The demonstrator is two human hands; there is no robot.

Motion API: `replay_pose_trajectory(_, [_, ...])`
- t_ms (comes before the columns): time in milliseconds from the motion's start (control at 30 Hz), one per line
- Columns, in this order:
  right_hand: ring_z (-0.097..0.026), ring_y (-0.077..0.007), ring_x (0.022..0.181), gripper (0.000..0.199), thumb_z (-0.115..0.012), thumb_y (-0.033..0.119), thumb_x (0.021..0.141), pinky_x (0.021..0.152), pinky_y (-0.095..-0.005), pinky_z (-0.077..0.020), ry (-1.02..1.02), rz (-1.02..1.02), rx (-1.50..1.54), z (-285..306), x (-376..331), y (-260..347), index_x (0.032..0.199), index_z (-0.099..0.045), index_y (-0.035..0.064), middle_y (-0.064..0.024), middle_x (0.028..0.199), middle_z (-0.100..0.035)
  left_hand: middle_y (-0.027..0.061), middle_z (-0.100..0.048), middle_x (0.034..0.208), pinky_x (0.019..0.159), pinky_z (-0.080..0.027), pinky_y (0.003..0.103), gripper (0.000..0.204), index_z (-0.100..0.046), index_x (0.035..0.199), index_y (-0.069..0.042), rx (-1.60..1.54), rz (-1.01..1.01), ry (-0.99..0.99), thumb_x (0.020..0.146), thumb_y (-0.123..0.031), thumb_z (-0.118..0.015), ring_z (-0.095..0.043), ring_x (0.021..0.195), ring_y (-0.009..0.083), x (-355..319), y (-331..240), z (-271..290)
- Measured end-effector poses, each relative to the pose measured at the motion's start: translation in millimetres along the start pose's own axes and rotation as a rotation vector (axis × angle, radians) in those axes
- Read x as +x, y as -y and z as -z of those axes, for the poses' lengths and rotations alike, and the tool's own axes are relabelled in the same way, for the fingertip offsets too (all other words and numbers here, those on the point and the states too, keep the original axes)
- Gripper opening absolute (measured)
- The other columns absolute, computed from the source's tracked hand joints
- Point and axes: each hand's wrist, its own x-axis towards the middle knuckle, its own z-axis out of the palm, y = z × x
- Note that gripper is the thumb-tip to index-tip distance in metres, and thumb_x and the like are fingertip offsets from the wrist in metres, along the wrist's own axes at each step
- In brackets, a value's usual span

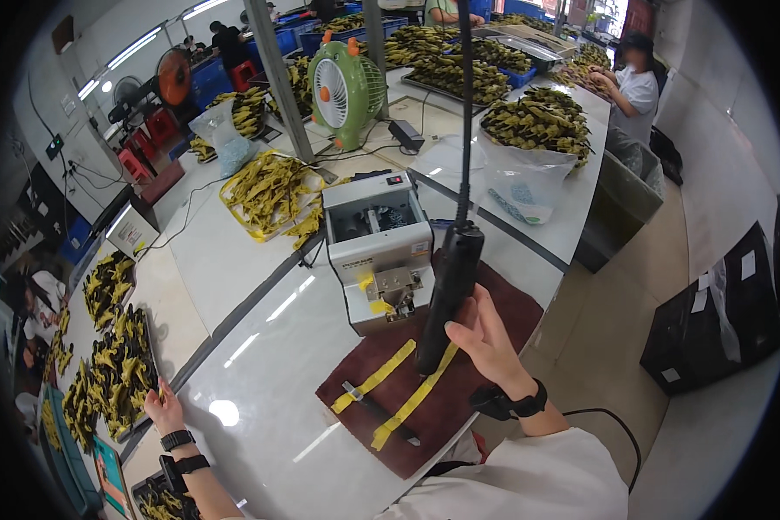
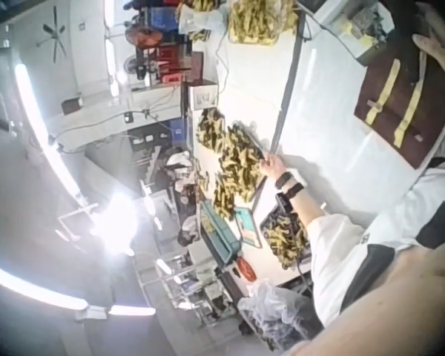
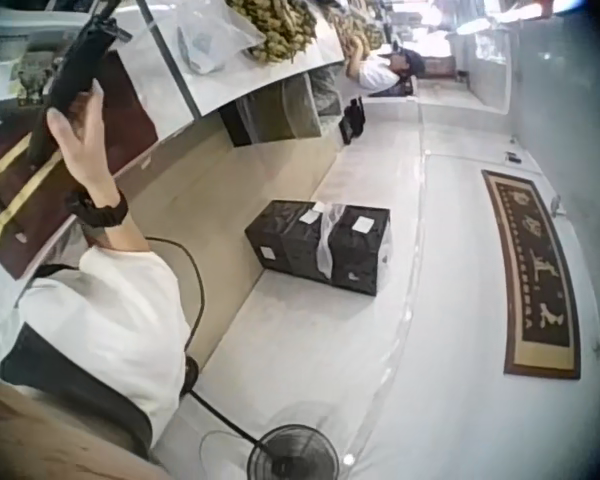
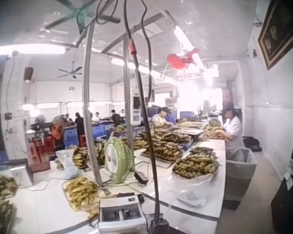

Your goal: Assembling and inspecting plastic toy motorcycle parts using hand tools and a small press.

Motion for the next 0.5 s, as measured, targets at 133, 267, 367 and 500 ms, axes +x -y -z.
replay_pose_trajectory(133, [-0.052,-0.0151,0.104,0.052,-0.056,0.014,0.088,0.082,-0.0271,-0.0474,-0.226,0.08,-0.195,52,7,8,0.133,-0.033,0.0037,-0.0092,0.114,-0.05,0.0076,-0.06,0.086,0.045,-0.043,0.019,0.017,-0.047,0.093,-0.012,0.282,-0.229,-0.017,0.083,-0.024,-0.055,-0.055,0.059,0.0113,-4,4,20])
replay_pose_trajectory(267, [-0.053,-0.0172,0.101,0.045,-0.049,0.036,0.092,0.08,-0.0324,-0.0479,-0.776,0.384,-0.284,178,77,38,0.125,-0.043,0.0057,-0.0097,0.112,-0.053,0.0071,-0.061,0.085,0.04,-0.034,0.019,0.019,-0.049,0.094,-0.014,0.369,-0.189,-0.013,0.082,-0.026,-0.057,-0.043,0.047,0.0059,-40,3,21])
replay_pose_trajectory(367, [-0.054,-0.0289,0.098,0.045,-0.046,0.027,0.091,0.081,-0.0429,-0.0484,-0.912,0.165,0.152,308,144,39,0.128,-0.033,0.005,-0.0134,0.115,-0.045,0.0061,-0.061,0.085,0.039,-0.03,0.018,0.02,-0.049,0.095,-0.014,0.452,-0.161,0.046,0.082,-0.027,-0.057,-0.038,0.046,0.0058,-64,12,24])
replay_pose_trajectory(500, [-0.056,-0.0375,0.095,0.047,-0.043,0.022,0.089,0.078,-0.05,-0.0503,-0.936,-0.044,-0.098,376,217,-11,0.13,-0.026,0.0057,-0.0179,0.122,-0.04,0.0049,-0.06,0.079,0.035,-0.024,0.019,0.018,-0.049,0.092,-0.014,0.501,-0.17,-0.079,0.082,-0.027,-0.056,-0.031,0.043,0.0048,-87,0,39])
